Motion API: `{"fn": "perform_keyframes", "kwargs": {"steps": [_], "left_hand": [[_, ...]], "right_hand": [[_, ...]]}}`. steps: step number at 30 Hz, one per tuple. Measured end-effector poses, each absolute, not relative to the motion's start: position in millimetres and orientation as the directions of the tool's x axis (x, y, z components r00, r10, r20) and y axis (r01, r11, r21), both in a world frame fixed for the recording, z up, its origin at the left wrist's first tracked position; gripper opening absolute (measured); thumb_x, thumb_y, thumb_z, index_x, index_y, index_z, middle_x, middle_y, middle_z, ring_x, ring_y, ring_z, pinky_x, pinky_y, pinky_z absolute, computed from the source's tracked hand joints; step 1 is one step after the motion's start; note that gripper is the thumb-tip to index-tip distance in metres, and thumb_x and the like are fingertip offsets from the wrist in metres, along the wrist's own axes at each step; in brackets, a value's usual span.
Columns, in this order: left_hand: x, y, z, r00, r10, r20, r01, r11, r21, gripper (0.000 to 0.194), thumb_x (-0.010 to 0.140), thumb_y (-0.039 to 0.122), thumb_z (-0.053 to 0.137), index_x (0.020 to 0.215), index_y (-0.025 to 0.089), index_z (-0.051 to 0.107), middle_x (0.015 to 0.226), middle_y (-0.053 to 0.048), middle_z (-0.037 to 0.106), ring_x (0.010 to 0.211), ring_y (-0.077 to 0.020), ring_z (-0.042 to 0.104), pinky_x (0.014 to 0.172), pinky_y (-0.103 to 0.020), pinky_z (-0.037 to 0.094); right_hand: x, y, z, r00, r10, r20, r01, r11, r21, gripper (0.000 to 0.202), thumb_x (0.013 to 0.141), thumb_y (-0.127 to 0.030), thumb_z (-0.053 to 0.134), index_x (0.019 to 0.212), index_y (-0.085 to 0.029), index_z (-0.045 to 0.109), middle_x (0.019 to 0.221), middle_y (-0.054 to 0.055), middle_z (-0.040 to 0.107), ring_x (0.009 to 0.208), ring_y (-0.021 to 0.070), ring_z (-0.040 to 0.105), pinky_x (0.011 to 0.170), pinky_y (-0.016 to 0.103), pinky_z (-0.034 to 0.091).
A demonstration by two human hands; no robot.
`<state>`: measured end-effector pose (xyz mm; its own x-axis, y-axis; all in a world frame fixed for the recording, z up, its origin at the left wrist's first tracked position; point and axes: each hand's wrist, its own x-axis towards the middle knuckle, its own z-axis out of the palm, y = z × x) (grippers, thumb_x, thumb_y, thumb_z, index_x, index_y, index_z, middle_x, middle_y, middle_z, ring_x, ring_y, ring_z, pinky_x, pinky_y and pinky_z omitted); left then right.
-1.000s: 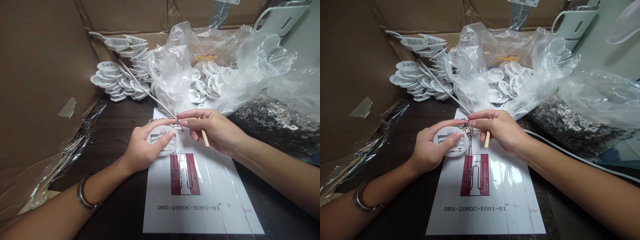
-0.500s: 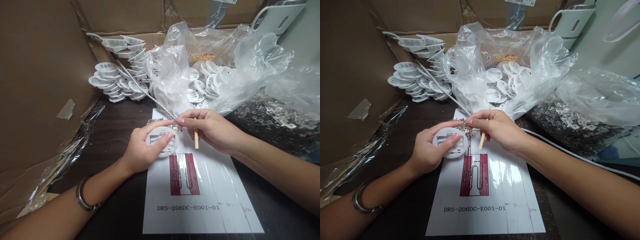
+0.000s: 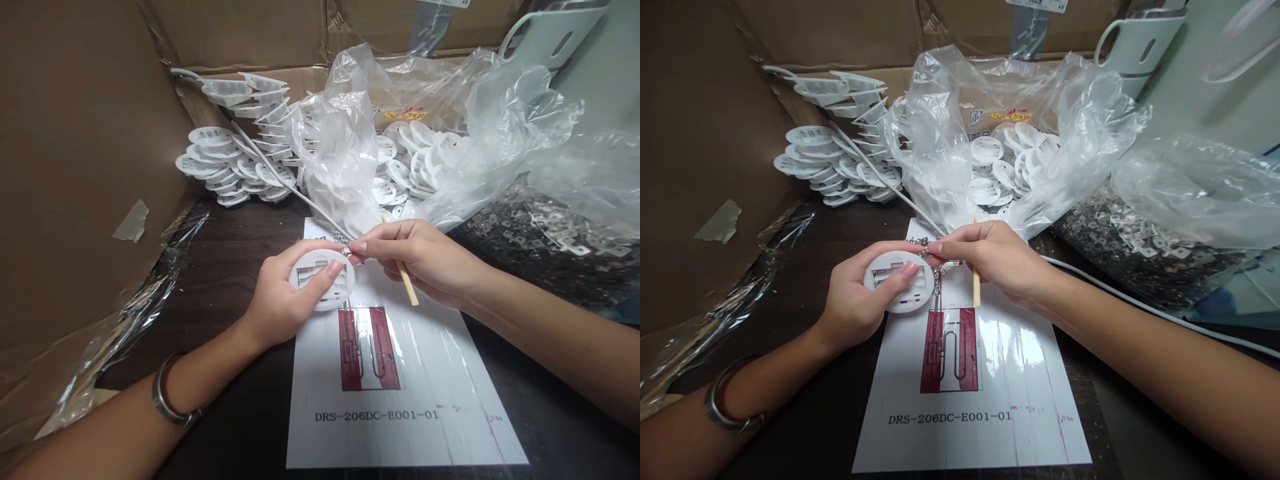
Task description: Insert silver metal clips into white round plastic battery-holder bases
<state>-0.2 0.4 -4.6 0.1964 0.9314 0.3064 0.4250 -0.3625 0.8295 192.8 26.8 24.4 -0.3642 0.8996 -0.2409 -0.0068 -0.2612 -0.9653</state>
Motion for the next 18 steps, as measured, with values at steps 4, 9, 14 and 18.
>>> {"fn": "perform_keyframes", "kwargs": {"steps": [4, 9, 14, 18], "left_hand": [[1.5, 2.9, -4.5, 0.133, 0.944, 0.302, 0.391, -0.33, 0.859, 0.018, 0.084, 0.033, 0.063, 0.098, 0.023, 0.069, 0.087, 0.0, 0.071, 0.073, -0.0134, 0.065, 0.066, -0.021, 0.052], [3.6, 5.2, -4.8, 0.097, 0.97, 0.224, 0.303, -0.243, 0.921, 0.022, 0.086, 0.036, 0.059, 0.1, 0.02, 0.067, 0.088, -0.003, 0.071, 0.075, -0.0162, 0.066, 0.065, -0.023, 0.054], [3.3, 4.3, -4.9, 0.115, 0.967, 0.227, 0.263, -0.25, 0.932, 0.026, 0.085, 0.035, 0.061, 0.104, 0.018, 0.066, 0.088, -0.004, 0.07, 0.071, -0.0156, 0.065, 0.058, -0.022, 0.054], [2.7, 3.7, -7.1, 0.204, 0.959, 0.197, 0.165, -0.232, 0.959, 0.031, 0.084, 0.033, 0.063, 0.113, 0.02, 0.062, 0.09, -0.004, 0.068, 0.065, -0.013, 0.064, 0.049, -0.018, 0.053]], "right_hand": [[192.6, 28.2, 23.2, -0.299, 0.926, -0.23, -0.057, -0.258, -0.965, 0.01, 0.066, -0.021, 0.078, 0.072, -0.016, 0.072, 0.066, 0.0, 0.064, 0.051, 0.0046, 0.045, 0.051, 0.021, 0.033], [191.2, 24.0, 23.7, -0.276, 0.949, -0.154, 0.059, -0.143, -0.988, 0.019, 0.069, -0.027, 0.078, 0.084, -0.017, 0.074, 0.063, -0.001, 0.061, 0.057, 0.0079, 0.051, 0.056, 0.023, 0.038], [191.1, 20.2, 24.9, -0.226, 0.971, 0.075, 0.277, 0.138, -0.951, 0.011, 0.076, -0.027, 0.073, 0.079, -0.017, 0.074, 0.066, 0.0, 0.063, 0.061, 0.0092, 0.053, 0.058, 0.023, 0.039], [192.4, 21.1, 22.1, -0.231, 0.946, 0.227, 0.362, 0.3, -0.883, 0.01, 0.079, -0.027, 0.07, 0.078, -0.017, 0.072, 0.064, -0.002, 0.062, 0.054, 0.0076, 0.049, 0.054, 0.022, 0.038]]}}
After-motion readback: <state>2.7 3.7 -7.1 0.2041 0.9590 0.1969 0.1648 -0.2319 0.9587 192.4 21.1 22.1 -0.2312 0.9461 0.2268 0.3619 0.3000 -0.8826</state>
